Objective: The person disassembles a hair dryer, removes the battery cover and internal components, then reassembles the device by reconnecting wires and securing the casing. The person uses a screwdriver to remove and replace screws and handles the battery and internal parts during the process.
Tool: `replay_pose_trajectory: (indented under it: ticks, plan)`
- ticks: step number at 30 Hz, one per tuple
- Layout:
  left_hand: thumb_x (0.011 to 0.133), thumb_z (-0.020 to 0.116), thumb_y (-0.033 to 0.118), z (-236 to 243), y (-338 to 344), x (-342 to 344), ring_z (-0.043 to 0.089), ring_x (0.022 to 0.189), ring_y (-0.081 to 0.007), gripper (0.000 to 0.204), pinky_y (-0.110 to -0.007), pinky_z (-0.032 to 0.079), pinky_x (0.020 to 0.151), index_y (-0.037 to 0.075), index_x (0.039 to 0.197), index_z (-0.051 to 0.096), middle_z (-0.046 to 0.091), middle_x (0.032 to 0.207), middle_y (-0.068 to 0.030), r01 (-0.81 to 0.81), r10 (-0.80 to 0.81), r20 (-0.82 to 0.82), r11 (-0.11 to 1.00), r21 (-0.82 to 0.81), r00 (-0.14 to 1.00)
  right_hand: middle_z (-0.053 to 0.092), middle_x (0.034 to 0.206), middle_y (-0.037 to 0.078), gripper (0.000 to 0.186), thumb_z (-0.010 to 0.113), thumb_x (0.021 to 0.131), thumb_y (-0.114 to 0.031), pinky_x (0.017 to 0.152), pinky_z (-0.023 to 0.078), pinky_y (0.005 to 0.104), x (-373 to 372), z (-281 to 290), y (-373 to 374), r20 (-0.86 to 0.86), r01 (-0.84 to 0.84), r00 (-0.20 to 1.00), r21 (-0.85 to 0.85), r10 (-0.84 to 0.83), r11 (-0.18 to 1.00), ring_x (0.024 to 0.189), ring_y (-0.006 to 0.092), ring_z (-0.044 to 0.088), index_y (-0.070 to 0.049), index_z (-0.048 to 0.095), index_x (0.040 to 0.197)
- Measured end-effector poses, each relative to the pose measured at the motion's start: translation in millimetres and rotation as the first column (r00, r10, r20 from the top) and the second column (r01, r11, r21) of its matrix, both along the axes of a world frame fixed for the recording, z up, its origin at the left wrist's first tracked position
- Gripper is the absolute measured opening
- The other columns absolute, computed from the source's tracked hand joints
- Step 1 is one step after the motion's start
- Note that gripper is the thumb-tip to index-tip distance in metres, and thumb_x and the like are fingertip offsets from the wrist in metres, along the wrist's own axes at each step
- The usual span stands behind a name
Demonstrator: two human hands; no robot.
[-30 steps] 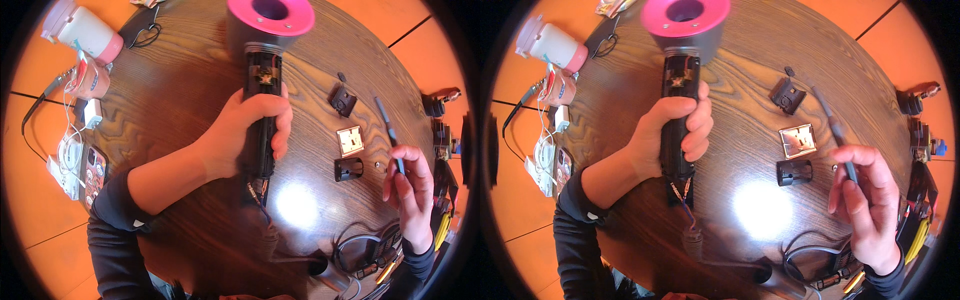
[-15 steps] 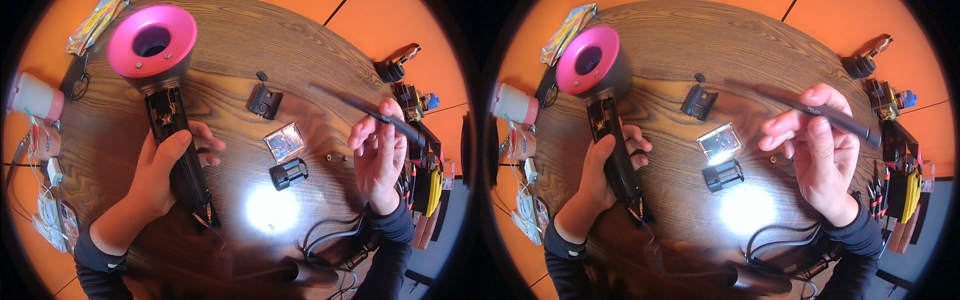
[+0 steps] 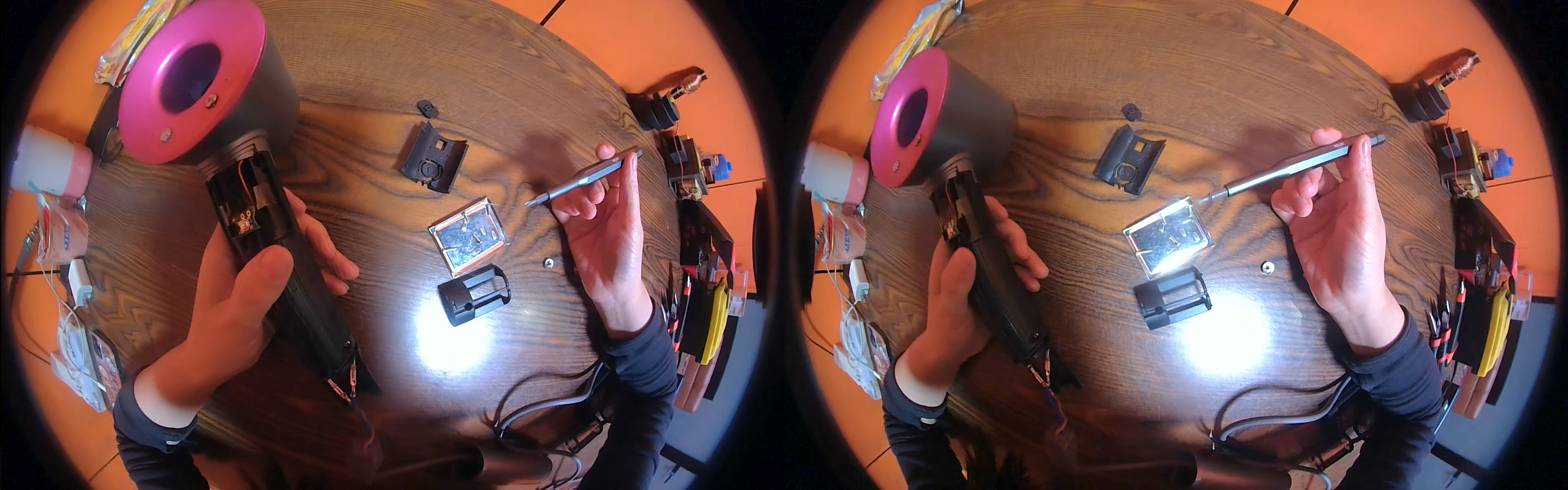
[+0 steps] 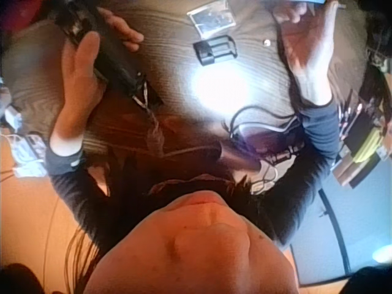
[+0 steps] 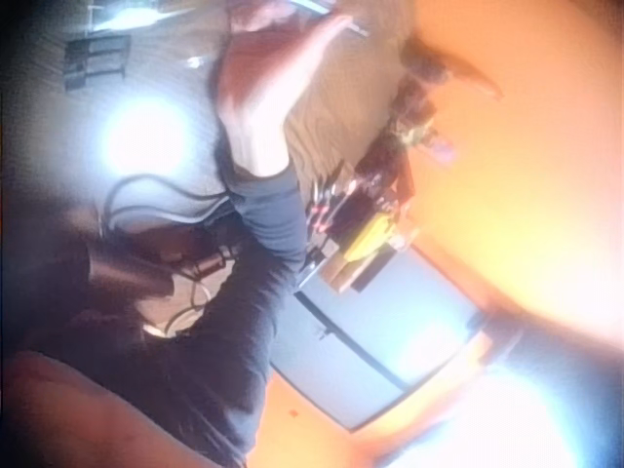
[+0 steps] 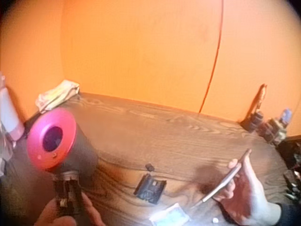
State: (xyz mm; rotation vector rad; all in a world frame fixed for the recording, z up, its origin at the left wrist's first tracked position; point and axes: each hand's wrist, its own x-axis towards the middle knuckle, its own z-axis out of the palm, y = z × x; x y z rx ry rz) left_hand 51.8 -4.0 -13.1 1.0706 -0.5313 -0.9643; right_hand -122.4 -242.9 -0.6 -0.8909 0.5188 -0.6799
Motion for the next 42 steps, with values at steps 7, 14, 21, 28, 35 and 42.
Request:
replay_pose_trajectory:
  ticks: [7,14,21,28,35,42]
  plan:
    - [0.082,0.057,0.050,4,-2,-5,0.060,0.082,-0.0231,0.074,-0.029,0.051,0.067,-0.001,0.127,0.027,0.052,0.091,-0.0132,-0.032,0.020,0.147,0.996,0.081,0.989,0.054,0.069,0.003,0.024,0.042,0.096,-0.024,0.064,0.039,0.0262,-4,-6,-6,-0.019,-0.144,0.989,-0.233,0.143,0.962,0.062,0.0111,0.046,-0.004,0.051,0.104]
    - [0.078,0.064,0.049,6,-6,-5,0.061,0.077,-0.0213,0.088,-0.029,0.050,0.065,-0.003,0.133,0.018,0.053,0.087,-0.0111,0.003,-0.020,0.165,0.995,0.103,0.986,0.056,0.068,0.006,0.023,0.045,0.095,-0.024,0.063,0.042,0.0261,-6,-3,-13,-0.053,-0.156,0.987,-0.179,0.149,0.971,0.063,0.0122,0.050,-0.003,0.053,0.098]
    - [0.078,0.065,0.046,5,-7,-6,0.061,0.076,-0.0205,0.089,-0.029,0.049,0.064,-0.004,0.134,0.017,0.053,0.086,-0.0103,-0.008,-0.003,0.129,0.996,0.084,0.992,0.056,0.069,0.006,0.022,0.045,0.095,-0.023,0.063,0.042,0.0250,-4,-1,-15,-0.136,-0.189,0.977,-0.204,0.164,0.961,0.063,0.0118,0.049,-0.003,0.053,0.095]
    - [0.080,0.064,0.044,4,-6,-6,0.061,0.076,-0.0208,0.086,-0.029,0.049,0.065,-0.003,0.135,0.017,0.053,0.086,-0.0107,0.006,-0.014,0.123,0.998,0.060,0.992,0.058,0.070,0.007,0.020,0.045,0.095,-0.021,0.061,0.040,0.0219,-3,5,-20,-0.170,-0.249,0.963,-0.279,0.208,0.927,0.063,0.0108,0.050,-0.003,0.053,0.093]
    - [0.081,0.061,0.043,4,-6,-5,0.061,0.077,-0.0234,0.084,-0.031,0.050,0.066,-0.003,0.135,0.017,0.053,0.087,-0.0130,0.007,-0.009,0.072,0.999,0.037,0.997,0.059,0.070,0.008,0.019,0.046,0.094,-0.019,0.059,0.041,0.0209,-4,1,-18,-0.204,-0.268,0.957,-0.355,0.205,0.896,0.064,0.0104,0.054,-0.002,0.054,0.092]
    - [0.081,0.057,0.036,5,-7,-3,0.061,0.079,-0.0269,0.078,-0.033,0.051,0.068,-0.003,0.135,0.017,0.054,0.089,-0.0166,0.013,-0.013,-0.031,1.000,0.001,0.999,0.060,0.072,0.009,0.019,0.047,0.094,-0.018,0.060,0.043,0.0212,-4,-1,-19,-0.217,-0.291,0.952,-0.416,0.217,0.861,0.065,0.0110,0.056,-0.001,0.054,0.092]
